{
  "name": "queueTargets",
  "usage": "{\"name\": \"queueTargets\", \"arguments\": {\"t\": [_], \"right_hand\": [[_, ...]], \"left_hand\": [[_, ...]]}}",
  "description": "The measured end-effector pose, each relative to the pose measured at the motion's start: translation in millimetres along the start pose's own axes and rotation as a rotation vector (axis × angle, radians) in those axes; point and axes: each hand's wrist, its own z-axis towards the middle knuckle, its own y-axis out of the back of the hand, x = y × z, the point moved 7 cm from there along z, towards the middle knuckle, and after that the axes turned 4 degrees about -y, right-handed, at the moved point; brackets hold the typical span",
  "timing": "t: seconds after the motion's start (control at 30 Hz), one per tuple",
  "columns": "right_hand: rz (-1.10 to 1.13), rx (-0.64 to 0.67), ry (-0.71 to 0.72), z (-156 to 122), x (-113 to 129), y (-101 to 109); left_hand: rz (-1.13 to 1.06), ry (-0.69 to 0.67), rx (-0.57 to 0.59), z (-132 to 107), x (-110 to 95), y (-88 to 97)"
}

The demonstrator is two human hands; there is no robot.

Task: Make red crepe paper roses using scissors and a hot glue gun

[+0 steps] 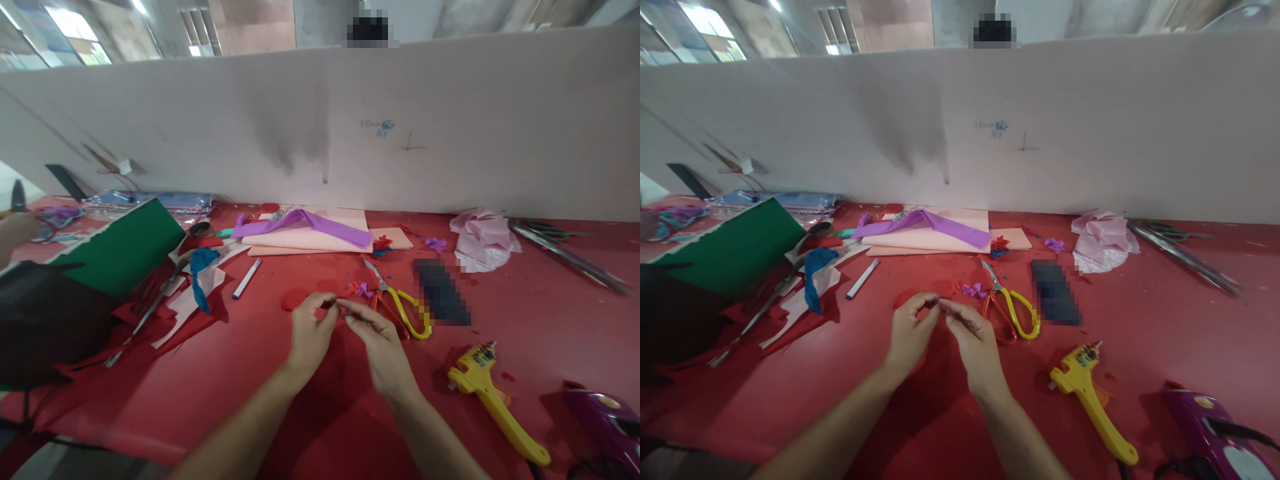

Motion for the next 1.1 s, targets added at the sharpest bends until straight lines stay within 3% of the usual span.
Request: {"name": "queueTargets", "arguments": {"t": [0.13, 0.23, 0.3, 0.53, 0.77, 0.87, 0.97, 1.1], "right_hand": [[-0.058, -0.044, 0.088, -3, 7, 1], [-0.023, -0.147, 0.068, -1, 4, 9], [-0.008, -0.144, 0.048, 2, 3, 10], [-0.081, -0.128, 0.082, 1, 5, 9], [-0.303, -0.23, 0.234, -1, 10, 18], [-0.336, -0.23, 0.254, -3, 14, 15], [-0.313, -0.2, 0.237, -4, 15, 11], [-0.279, -0.129, 0.204, -4, 11, 5]], "left_hand": [[-0.358, 0.239, 0.018, 0, 15, -8.9], [-0.625, 0.347, 0.08, -2, 20, -19.5], [-0.71, 0.391, 0.117, -4, 21, -24.0], [-0.72, 0.401, 0.132, -5, 15, -25.6], [-0.365, 0.138, 0.123, -5, 2, -19.0], [-0.329, 0.082, 0.131, -10, 2, -20.8], [-0.511, 0.183, 0.131, -14, 11, -26.7], [-0.828, 0.448, 0.105, -15, 27, -33.2]]}}
